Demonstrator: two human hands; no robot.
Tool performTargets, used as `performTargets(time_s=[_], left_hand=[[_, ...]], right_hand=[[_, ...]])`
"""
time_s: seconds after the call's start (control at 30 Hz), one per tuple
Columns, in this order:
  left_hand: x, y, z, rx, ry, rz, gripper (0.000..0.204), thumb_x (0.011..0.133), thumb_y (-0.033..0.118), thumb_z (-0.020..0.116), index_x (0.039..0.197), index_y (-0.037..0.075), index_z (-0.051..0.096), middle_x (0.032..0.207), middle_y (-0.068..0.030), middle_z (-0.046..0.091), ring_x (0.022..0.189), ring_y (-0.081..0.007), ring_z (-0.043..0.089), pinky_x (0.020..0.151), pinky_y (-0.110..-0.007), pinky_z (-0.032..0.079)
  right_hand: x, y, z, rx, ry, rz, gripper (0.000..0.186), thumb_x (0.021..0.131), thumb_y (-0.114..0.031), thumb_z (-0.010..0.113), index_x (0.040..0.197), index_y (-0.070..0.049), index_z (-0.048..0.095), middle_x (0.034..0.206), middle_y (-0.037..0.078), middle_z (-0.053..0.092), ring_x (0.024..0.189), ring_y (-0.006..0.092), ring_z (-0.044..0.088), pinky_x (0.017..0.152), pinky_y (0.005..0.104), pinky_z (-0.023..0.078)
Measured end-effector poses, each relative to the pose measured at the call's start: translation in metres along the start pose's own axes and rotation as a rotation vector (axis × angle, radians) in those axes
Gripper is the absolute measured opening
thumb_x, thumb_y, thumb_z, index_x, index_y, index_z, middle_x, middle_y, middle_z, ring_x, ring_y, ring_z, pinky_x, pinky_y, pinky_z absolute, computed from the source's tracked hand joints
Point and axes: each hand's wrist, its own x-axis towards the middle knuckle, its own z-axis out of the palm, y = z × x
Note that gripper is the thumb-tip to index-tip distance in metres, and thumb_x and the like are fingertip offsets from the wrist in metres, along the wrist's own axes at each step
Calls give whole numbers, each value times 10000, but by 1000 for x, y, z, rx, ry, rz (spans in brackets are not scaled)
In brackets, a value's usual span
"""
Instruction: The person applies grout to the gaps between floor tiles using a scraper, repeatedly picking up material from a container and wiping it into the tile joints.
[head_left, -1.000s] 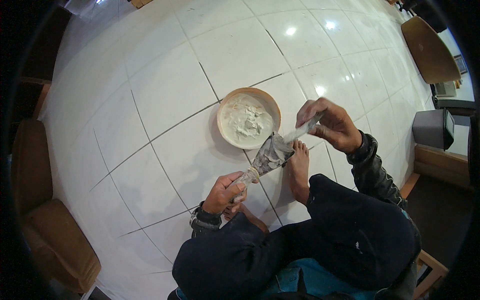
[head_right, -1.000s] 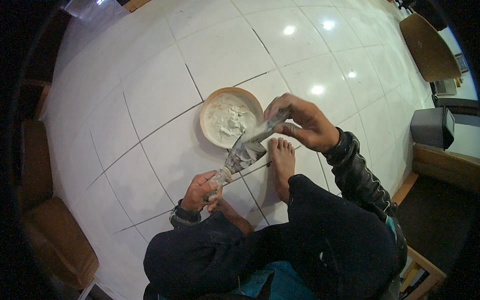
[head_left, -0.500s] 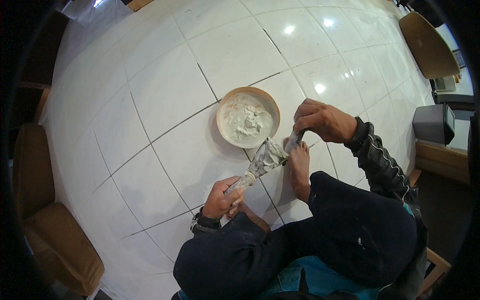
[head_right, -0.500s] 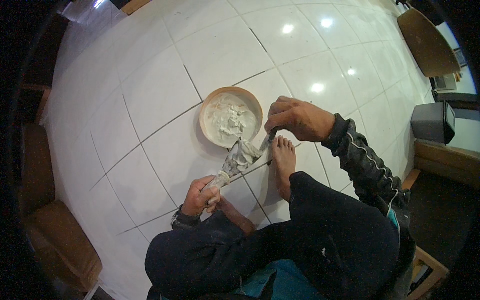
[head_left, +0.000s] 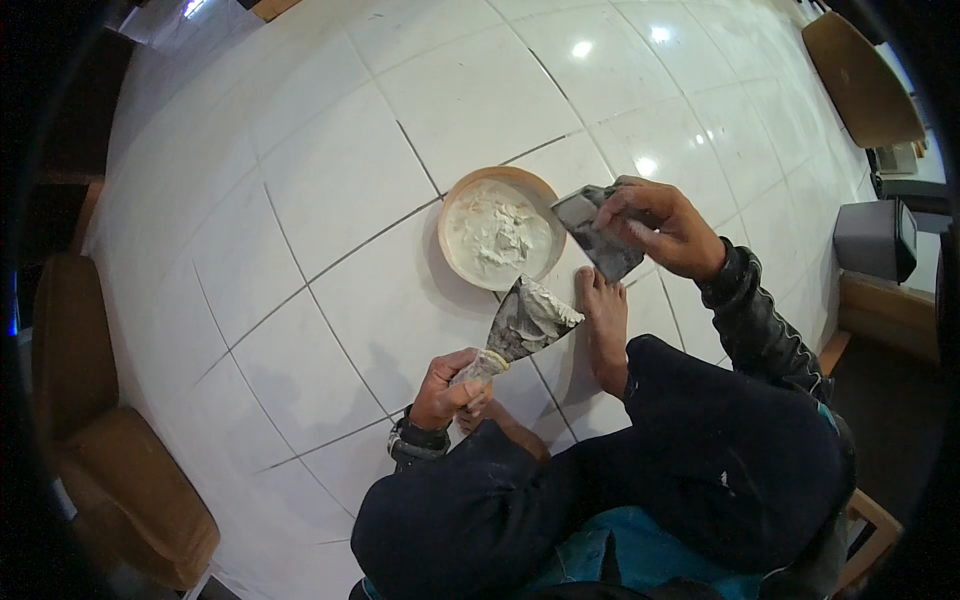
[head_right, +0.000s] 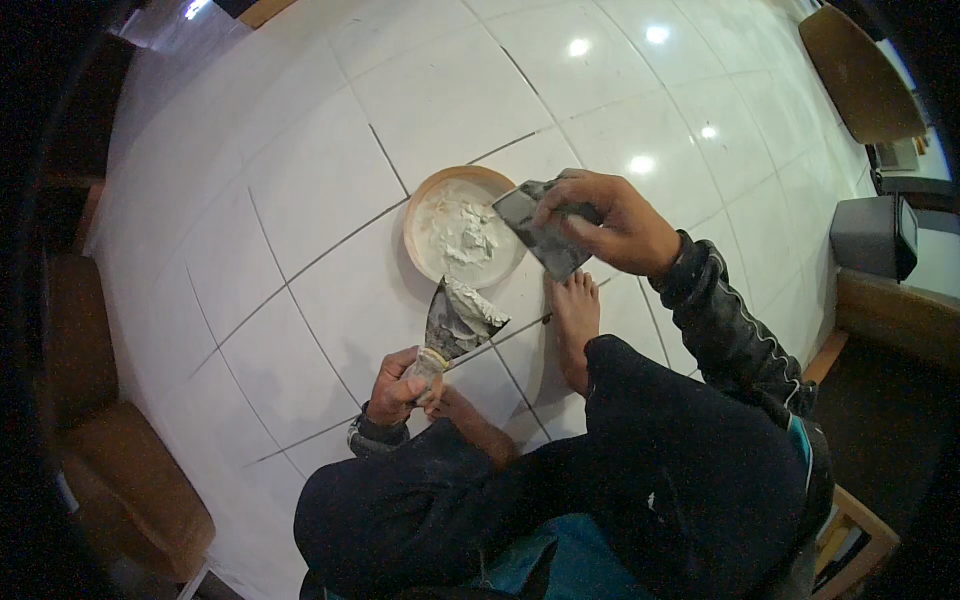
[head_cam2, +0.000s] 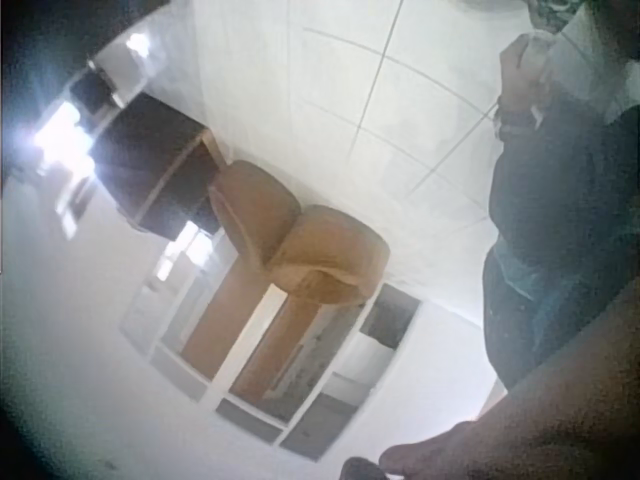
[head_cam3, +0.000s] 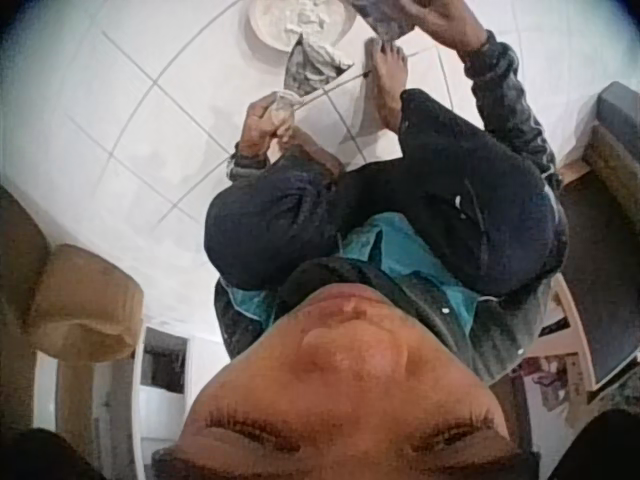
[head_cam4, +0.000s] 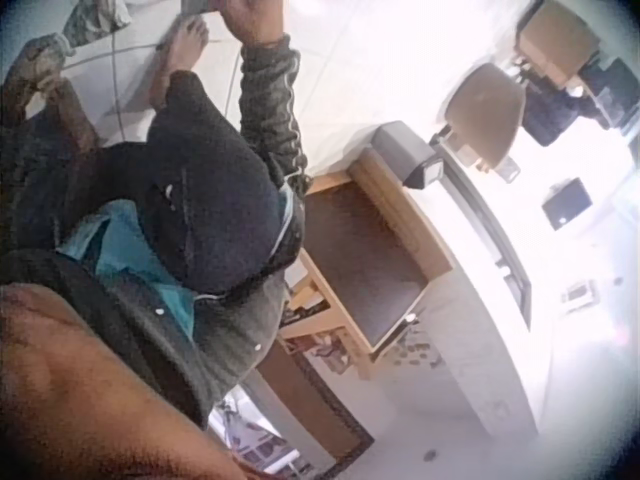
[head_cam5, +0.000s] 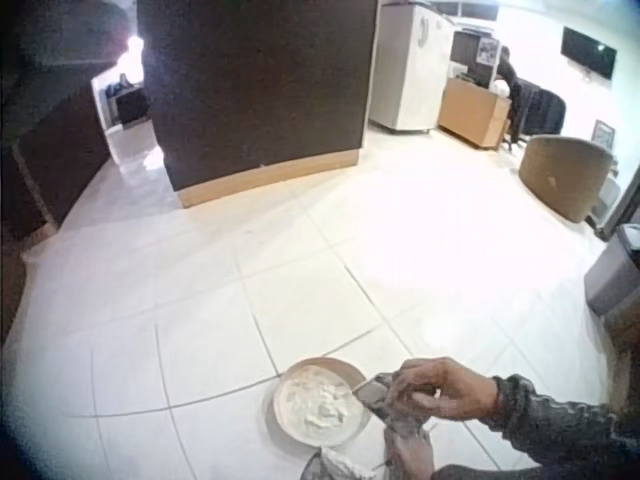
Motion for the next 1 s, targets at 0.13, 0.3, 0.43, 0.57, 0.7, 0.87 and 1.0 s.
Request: performTargets(time_s=[0.13,0.3,0.43,0.57,0.7,0.87,1.0], left_hand=[[-2,7,10,46,-4,-7,355,881,249,630,1109,-23,618,683,6,537,557,-67,476,507,-230,401],[2,5,7,41,13,-107,311,870,228,634,1067,-14,628,679,12,533,549,-65,468,500,-229,396],[3,5,8,25,-4,-119,297,857,215,638,1055,-6,631,681,17,535,546,-58,469,501,-223,396],[2,-3,4,211,59,-113,505,806,379,647,1081,-44,622,626,-35,562,492,-99,492,460,-258,407],[0,-2,1,232,90,-141,506,804,384,643,1072,-44,629,632,-31,569,496,-94,496,465,-255,406],[-4,-1,-1,253,105,-126,346,853,245,614,1076,-18,642,714,17,585,559,-55,505,504,-213,410],[-10,-17,-12,265,195,-83,491,816,363,643,1074,-52,609,617,-33,553,471,-102,488,448,-246,392]], right_hand=[[1,-33,14,18,-53,-34,182,873,-140,611,960,-28,726,868,111,635,789,199,575,721,332,478],[10,-42,23,-73,-154,-175,209,857,-217,688,936,-32,743,770,123,667,700,221,558,624,342,452],[10,-39,25,-71,-148,-224,188,850,-204,700,892,-23,728,758,127,647,683,229,572,595,354,453],[9,-42,28,-98,-166,-222,150,841,-164,693,880,-21,719,774,122,622,687,230,587,591,356,461],[9,-48,29,-175,-124,-280,124,829,-128,677,886,-21,704,777,121,602,694,244,594,616,355,482],[5,-47,5,-179,-2,-391,114,850,-111,628,914,-41,690,844,111,616,743,205,604,644,341,514],[-18,-48,-30,-169,297,-390,169,918,-148,610,997,-18,683,924,93,660,850,174,640,747,305,542]])
